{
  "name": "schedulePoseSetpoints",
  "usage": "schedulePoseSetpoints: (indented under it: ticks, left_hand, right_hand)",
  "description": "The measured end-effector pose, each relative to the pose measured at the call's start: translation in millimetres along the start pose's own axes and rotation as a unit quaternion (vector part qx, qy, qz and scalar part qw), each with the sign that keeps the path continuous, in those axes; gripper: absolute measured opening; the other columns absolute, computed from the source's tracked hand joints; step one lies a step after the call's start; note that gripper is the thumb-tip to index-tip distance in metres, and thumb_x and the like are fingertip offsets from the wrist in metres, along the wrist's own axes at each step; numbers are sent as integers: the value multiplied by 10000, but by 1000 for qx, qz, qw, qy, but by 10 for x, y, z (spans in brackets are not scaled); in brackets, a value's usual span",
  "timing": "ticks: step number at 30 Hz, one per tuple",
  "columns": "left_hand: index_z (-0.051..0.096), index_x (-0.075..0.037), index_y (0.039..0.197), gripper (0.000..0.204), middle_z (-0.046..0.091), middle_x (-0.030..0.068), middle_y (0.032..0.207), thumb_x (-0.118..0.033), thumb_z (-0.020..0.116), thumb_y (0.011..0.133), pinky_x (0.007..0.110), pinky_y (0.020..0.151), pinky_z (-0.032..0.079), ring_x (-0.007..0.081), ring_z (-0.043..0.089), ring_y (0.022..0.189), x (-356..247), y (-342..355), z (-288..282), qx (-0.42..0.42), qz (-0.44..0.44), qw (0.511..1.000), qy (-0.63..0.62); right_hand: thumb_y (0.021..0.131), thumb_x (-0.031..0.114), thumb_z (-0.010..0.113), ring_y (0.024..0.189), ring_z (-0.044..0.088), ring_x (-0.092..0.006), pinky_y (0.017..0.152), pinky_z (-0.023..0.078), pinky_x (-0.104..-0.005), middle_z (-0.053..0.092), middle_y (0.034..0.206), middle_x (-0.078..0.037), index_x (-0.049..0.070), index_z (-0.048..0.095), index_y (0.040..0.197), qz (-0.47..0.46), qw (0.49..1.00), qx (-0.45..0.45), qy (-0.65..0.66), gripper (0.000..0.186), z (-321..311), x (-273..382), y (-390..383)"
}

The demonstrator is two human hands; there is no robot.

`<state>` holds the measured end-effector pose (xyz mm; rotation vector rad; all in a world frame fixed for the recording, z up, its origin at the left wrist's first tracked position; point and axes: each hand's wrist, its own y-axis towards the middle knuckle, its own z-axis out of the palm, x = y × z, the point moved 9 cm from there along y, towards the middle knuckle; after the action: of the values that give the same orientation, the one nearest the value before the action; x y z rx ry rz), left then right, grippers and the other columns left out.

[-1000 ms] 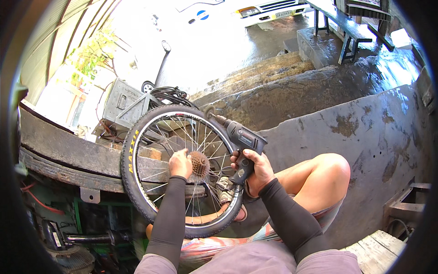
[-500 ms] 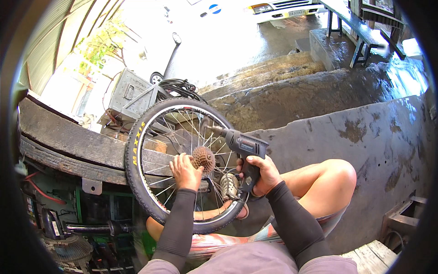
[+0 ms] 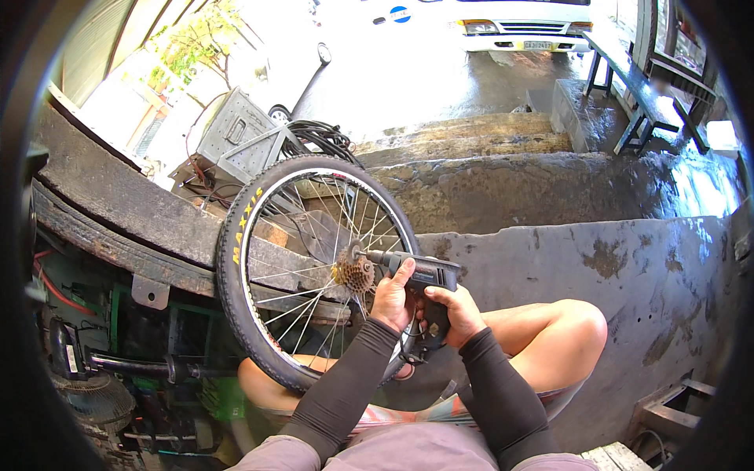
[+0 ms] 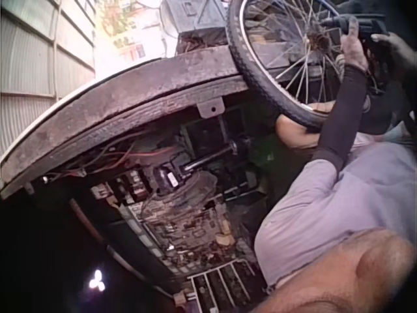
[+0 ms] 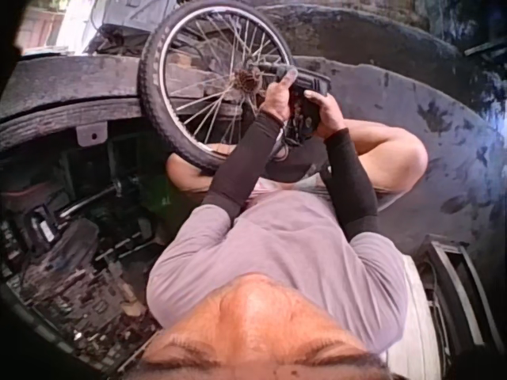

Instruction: The person uses a power drill to remove the cassette from a bicycle wheel, then manually removes the cassette and places it on the floor. The person continues to use the drill on the wheel hub and rotates the wheel to inspect it.

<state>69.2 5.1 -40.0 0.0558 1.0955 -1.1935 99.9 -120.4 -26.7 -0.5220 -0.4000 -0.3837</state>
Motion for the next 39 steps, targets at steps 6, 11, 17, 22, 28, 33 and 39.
schedulePoseSetpoints:
  ticks: [6, 11, 17, 22, 28, 33, 39]
  left_hand:
    - [713, -51, 1146, 275, 783, 87, 1041, -287, 805, 1038, 384, 778, 621, 211, 759, 888, 32, 52, 18, -4, -7, 1000, -7]
    - [731, -4, 1212, 371, 798, 139, 1090, -355, 712, 1093, 430, 791, 633, 253, 769, 910, -15, 34, -18, 11, -14, 999, 37]
    - [738, -43, 1113, 249, 791, 100, 1033, -283, 777, 1058, 379, 772, 623, 217, 764, 869, -15, 31, -6, -4, -21, 1000, 7]
    - [735, -44, 1114, 256, 789, 100, 1030, -290, 779, 1056, 376, 749, 621, 213, 762, 857, -58, 61, 30, -2, -6, 1000, 14]
    - [745, -16, 1178, 317, 798, 111, 1083, -320, 725, 1090, 422, 818, 636, 246, 779, 943, -54, 120, -29, 9, -30, 998, 46]
    - [742, 16, 1251, 365, 805, 127, 1103, -317, 678, 1114, 412, 791, 647, 245, 788, 932, -10, 107, -93, 0, -14, 997, 82]
    - [747, -14, 1160, 312, 806, 110, 1047, -316, 703, 1097, 402, 735, 642, 236, 787, 873, -124, 190, -89, -11, -22, 995, 92]
  right_hand:
    - [991, 214, 752, 733, 713, -191, 606, 602, -360, 726, 906, -80, 38, 677, 1180, 30, 999, -16, 6, 269, -153, -67, 81]
    - [996, 205, 744, 737, 714, -189, 614, 602, -363, 726, 907, -77, 38, 677, 1188, 49, 999, -16, 18, 263, -160, -129, 99]
    - [997, 210, 743, 744, 715, -189, 625, 601, -357, 726, 910, -76, 36, 678, 1195, 48, 998, -28, 17, 271, -185, -133, 97]
    - [996, 212, 744, 749, 715, -190, 631, 601, -355, 722, 909, -76, 37, 681, 1198, 26, 999, -23, 9, 274, -158, -100, 108]
    - [1000, 215, 745, 754, 716, -192, 631, 597, -348, 725, 908, -83, 37, 685, 1190, 61, 997, -34, 39, 267, -123, -107, 110]
    - [1008, 209, 743, 749, 716, -205, 629, 595, -355, 733, 909, -89, 29, 689, 1174, 100, 990, -43, 86, 250, -205, -288, 130]
    - [1014, 219, 736, 753, 717, -209, 632, 596, -360, 730, 904, -82, 17, 690, 1174, 45, 995, -45, 78, 261, -56, -235, 147]
